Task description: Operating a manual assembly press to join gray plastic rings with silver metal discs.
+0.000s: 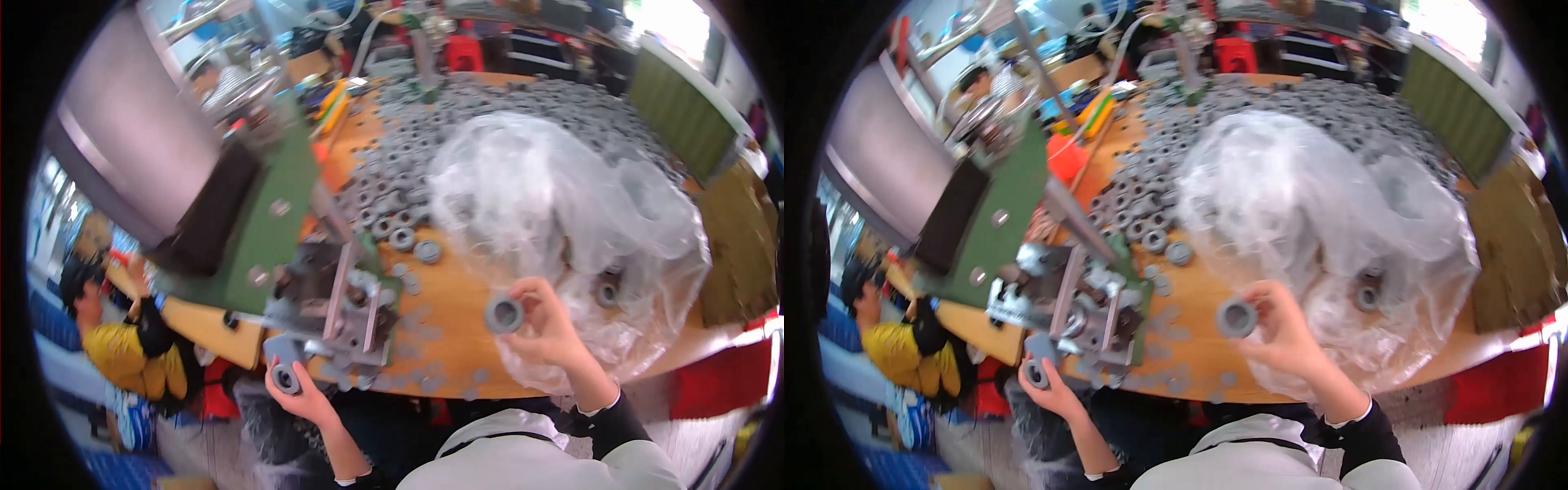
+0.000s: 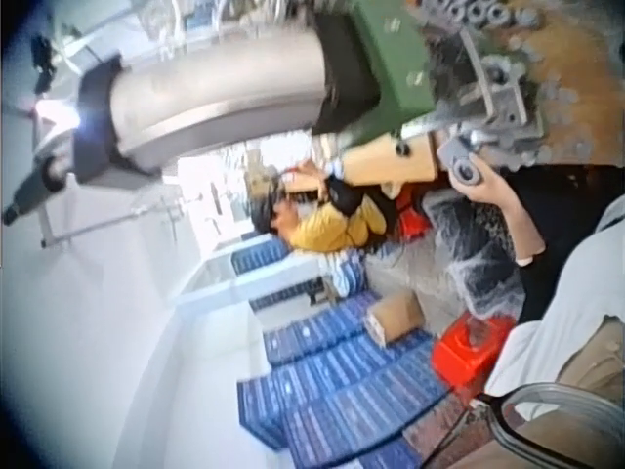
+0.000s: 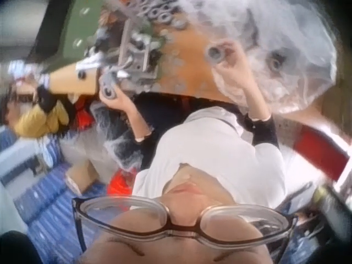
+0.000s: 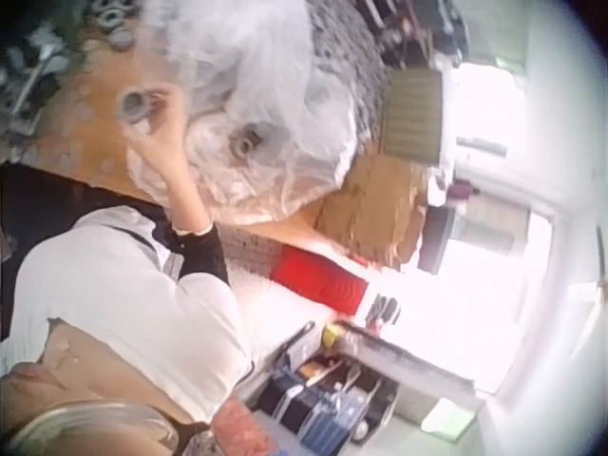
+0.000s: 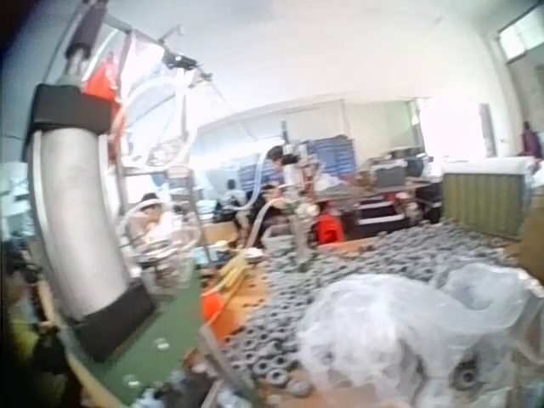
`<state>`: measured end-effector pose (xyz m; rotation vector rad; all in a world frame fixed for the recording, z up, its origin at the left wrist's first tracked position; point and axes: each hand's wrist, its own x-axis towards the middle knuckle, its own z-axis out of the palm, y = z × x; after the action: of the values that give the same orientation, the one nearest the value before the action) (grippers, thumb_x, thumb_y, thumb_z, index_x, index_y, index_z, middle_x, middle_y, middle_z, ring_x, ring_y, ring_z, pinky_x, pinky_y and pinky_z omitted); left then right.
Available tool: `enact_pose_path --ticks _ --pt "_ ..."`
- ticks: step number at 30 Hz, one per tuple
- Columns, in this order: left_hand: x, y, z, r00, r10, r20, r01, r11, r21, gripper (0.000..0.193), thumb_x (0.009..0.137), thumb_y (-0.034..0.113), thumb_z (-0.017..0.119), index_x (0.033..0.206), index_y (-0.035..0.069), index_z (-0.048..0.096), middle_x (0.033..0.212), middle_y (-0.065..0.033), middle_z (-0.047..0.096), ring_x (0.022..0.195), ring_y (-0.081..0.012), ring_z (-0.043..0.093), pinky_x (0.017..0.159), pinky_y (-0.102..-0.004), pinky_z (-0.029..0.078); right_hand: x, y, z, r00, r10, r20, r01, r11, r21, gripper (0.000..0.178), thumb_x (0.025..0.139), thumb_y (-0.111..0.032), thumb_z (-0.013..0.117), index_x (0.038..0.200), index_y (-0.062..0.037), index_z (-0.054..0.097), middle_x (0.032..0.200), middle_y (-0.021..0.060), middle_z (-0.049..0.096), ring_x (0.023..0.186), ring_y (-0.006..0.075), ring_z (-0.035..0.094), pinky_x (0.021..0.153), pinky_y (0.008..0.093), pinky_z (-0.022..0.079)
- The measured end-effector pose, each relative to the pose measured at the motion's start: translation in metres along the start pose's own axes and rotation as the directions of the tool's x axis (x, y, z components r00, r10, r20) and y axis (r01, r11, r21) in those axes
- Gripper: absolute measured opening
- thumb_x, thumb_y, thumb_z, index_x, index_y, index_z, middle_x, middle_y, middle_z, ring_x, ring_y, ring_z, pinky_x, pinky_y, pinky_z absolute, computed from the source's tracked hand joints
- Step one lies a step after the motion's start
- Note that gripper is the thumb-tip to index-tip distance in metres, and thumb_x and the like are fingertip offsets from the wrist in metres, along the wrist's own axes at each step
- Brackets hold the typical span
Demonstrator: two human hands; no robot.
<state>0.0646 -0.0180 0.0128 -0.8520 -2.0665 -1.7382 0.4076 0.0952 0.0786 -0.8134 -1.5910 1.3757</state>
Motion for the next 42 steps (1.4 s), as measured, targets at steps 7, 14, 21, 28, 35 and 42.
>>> enact_pose_path --ticks 7,14,21,28,35,42 --pt "-0.027 -0.128 -0.120 0.928 -0.371 -0.024 0.297 0.703 0.646 0.098 0.067 0.039 0.079 0.138 -0.003 0.026 0.143 -0.0309 0.018 0.134 -0.0430 0.018 0.109 -0.0468 0.020 0.059 -0.005 0.159 0.939 -0.288 0.189 0.329 0.911 -0.247 0.050 0.074 -0.014 0.074 0.110 -0.0016 0.040 0.096 0.0184 0.059 0.092 0.0316 0.061 0.075 0.0387 0.051" --pt "0.009 -0.090 -0.079 0.960 -0.004 0.278 -0.112 0.910 0.398 0.046 0.083 0.016 0.062 0.121 -0.004 0.048 0.132 -0.0204 0.044 0.129 -0.0422 0.030 0.106 -0.0475 0.024 0.088 -0.008 0.196 0.919 -0.348 0.183 0.392 0.853 -0.345 0.047 0.074 -0.016 0.071 0.106 0.0019 0.042 0.082 0.0222 0.060 0.077 0.0373 0.062 0.067 0.0428 0.051" --pt "0.041 -0.081 0.023 0.771 0.129 0.624 -0.499 0.730 0.466 0.033 0.088 0.023 0.055 0.114 0.004 0.059 0.123 -0.0118 0.056 0.120 -0.0340 0.046 0.092 -0.0433 0.042 0.051 -0.008 0.132 0.941 -0.276 0.198 0.329 0.883 -0.334 0.066 0.075 -0.024 0.074 0.130 -0.0043 0.043 0.110 0.0177 0.060 0.100 0.0345 0.058 0.083 0.0390 0.048" --pt "0.038 -0.100 -0.013 0.804 0.082 0.590 -0.414 0.788 0.455 0.044 0.091 0.016 0.047 0.132 0.001 0.043 0.141 -0.0145 0.038 0.130 -0.0372 0.033 0.105 -0.0498 0.024 -0.021 0.049 -0.102 0.672 -0.439 -0.596 -0.356 0.514 -0.780 0.031 0.075 -0.006 0.065 0.105 -0.0019 0.058 0.105 0.0170 0.055 0.096 0.0322 0.054 0.085 0.0397 0.044" --pt "0.014 -0.024 0.020 0.827 0.419 0.374 -0.419 0.904 -0.087 0.057 0.081 0.017 0.060 0.129 -0.006 0.039 0.134 -0.0241 0.039 0.128 -0.0379 0.034 0.105 -0.0490 0.024 -0.030 0.070 -0.209 0.675 -0.303 -0.673 -0.605 0.295 -0.740 0.034 0.073 -0.009 0.065 0.104 0.0019 0.057 0.108 0.0210 0.053 0.100 0.0385 0.050 0.087 0.0436 0.042" --pt "0.035 0.055 0.058 0.900 0.298 0.319 -0.266 0.954 -0.140 0.033 0.074 0.011 0.068 0.099 -0.009 0.058 0.096 -0.0190 0.064 0.088 -0.0317 0.062 0.080 -0.0410 0.047 -0.050 0.022 -0.149 0.735 -0.126 -0.667 -0.418 0.690 -0.591 0.028 0.080 -0.008 0.061 0.107 -0.0027 0.061 0.090 0.0101 0.061 0.076 0.0205 0.055 0.071 0.0297 0.044"
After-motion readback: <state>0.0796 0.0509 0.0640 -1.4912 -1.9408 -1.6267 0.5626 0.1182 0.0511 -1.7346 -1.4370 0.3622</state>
